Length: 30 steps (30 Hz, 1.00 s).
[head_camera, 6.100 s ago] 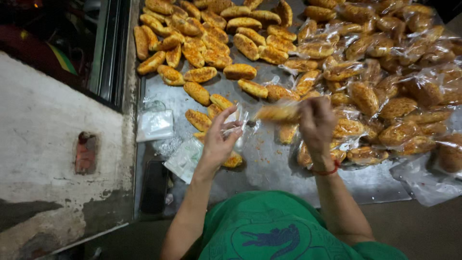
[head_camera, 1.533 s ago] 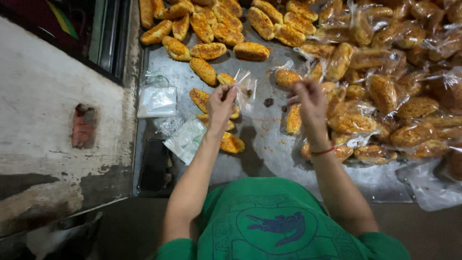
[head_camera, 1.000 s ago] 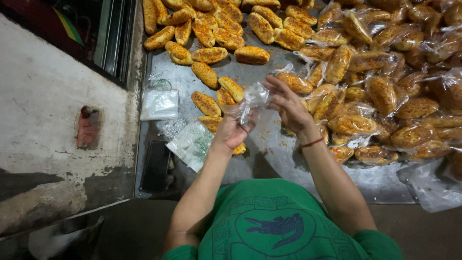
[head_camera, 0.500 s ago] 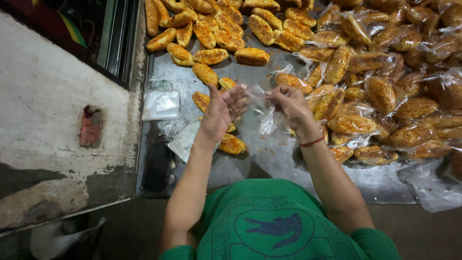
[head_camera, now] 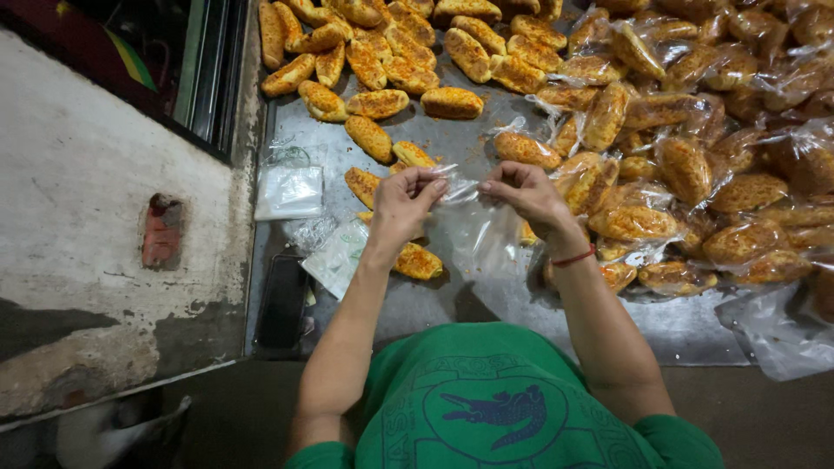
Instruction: The person packages baked bread rolls by inserting them individually into plastic bags by hand and setting them aside on the table.
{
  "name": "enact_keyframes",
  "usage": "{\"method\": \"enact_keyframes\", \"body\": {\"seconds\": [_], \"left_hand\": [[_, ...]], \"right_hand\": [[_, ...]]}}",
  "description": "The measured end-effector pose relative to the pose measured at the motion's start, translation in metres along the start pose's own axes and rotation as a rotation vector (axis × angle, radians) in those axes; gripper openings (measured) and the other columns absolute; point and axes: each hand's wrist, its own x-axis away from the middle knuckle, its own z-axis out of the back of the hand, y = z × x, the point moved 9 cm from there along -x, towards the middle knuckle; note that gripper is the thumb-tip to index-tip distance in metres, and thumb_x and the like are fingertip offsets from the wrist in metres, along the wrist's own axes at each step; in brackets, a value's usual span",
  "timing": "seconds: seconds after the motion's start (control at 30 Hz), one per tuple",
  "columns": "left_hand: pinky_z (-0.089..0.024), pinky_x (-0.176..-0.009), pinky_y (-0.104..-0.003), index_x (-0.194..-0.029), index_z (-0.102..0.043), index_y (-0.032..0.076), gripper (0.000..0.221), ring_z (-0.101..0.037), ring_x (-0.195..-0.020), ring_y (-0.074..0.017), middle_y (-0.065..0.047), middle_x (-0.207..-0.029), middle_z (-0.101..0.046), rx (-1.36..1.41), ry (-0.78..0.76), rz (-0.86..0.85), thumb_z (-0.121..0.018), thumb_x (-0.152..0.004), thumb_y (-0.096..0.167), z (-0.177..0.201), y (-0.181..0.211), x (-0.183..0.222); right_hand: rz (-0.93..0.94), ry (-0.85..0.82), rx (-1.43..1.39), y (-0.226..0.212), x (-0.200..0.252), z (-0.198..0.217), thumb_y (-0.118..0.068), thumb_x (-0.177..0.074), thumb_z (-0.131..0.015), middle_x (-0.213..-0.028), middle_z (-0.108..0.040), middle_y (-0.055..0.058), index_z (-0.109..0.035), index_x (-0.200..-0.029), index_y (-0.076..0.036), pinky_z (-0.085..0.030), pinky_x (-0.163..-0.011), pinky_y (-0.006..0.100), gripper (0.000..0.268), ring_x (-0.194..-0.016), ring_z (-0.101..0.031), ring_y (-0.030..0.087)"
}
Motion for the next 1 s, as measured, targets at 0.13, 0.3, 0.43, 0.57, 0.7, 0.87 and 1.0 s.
{"method": "enact_keyframes", "body": {"seconds": [0.13, 0.3, 0.43, 0.57, 0.7, 0.87, 1.0], "left_hand": [[-0.052, -0.061, -0.022, -0.098, -0.076, 0.005, 0.014, -0.064, -0.07, -0.0068, -0.002, -0.081, -0.074, -0.086, 0.076, 0.011, -0.079, -0.092, 0.018, -0.006, 0.0, 0.005], [-0.041, -0.063, -0.023, -0.09, -0.069, 0.0, 0.02, -0.051, -0.074, -0.0074, 0.002, -0.081, -0.061, 0.182, 0.114, -0.138, -0.085, -0.095, 0.01, -0.014, 0.002, 0.006], [-0.057, -0.075, -0.022, -0.094, -0.066, 0.011, 0.015, -0.066, -0.085, -0.0038, 0.01, -0.097, -0.069, 0.497, 0.056, -0.189, -0.077, -0.085, 0.007, -0.017, 0.009, 0.009], [-0.054, -0.069, -0.021, -0.105, -0.075, 0.007, 0.016, -0.067, -0.077, -0.0049, 0.003, -0.085, -0.073, 0.344, 0.078, 0.01, -0.074, -0.091, 0.013, -0.013, -0.016, 0.003], [-0.046, -0.062, -0.024, -0.104, -0.079, 0.003, 0.021, -0.056, -0.07, -0.0062, 0.001, -0.08, -0.067, -0.016, 0.11, 0.001, -0.076, -0.098, 0.022, -0.005, -0.03, 0.005], [-0.054, -0.068, -0.02, -0.11, -0.076, 0.007, 0.027, -0.065, -0.077, -0.0018, 0.005, -0.091, -0.073, 0.214, 0.101, -0.092, -0.07, -0.097, 0.03, 0.004, -0.029, -0.006], [-0.038, -0.055, -0.021, -0.114, -0.08, 0.005, 0.042, -0.044, -0.064, -0.0033, 0.005, -0.077, -0.052, 0.461, 0.153, 0.051, -0.063, -0.106, 0.042, 0.029, -0.041, -0.004]], "right_hand": [[0.533, 0.015, 0.523, -0.052, 0.026, -0.021, -0.014, -0.087, -0.076, -0.112, -0.065, 0.01, -0.063, -0.118, 0.005, -0.046, -0.084, 0.03, 0.038, -0.105, -0.058, 0.016], [0.17, -0.007, -0.226, 0.014, -0.001, -0.018, -0.019, -0.103, -0.069, -0.095, -0.069, -0.002, -0.069, -0.102, -0.004, -0.05, -0.085, 0.026, 0.015, -0.092, -0.061, 0.008], [0.135, 0.043, -0.372, 0.033, -0.006, -0.007, -0.016, -0.104, -0.068, -0.094, -0.069, 0.0, -0.069, -0.101, -0.004, -0.049, -0.081, 0.026, 0.012, -0.089, -0.061, 0.009], [0.102, 0.07, -0.391, 0.031, -0.004, -0.005, -0.015, -0.102, -0.068, -0.093, -0.07, 0.002, -0.069, -0.101, -0.004, -0.054, -0.082, 0.028, 0.012, -0.086, -0.065, 0.011], [0.088, 0.04, -0.366, 0.018, 0.002, -0.015, -0.014, -0.102, -0.068, -0.096, -0.072, 0.004, -0.069, -0.103, -0.002, -0.054, -0.082, 0.029, 0.012, -0.088, -0.067, 0.012], [-0.02, -0.191, 0.106, 0.012, 0.011, -0.029, -0.014, -0.095, -0.071, -0.085, -0.07, 0.004, -0.072, -0.106, -0.004, -0.053, -0.065, 0.027, 0.016, -0.073, -0.062, 0.011], [0.089, 0.28, -0.57, -0.002, -0.001, 0.02, -0.011, -0.097, -0.069, -0.087, -0.072, 0.004, -0.074, -0.104, -0.003, -0.057, -0.066, 0.026, 0.012, -0.074, -0.067, 0.011]]}}
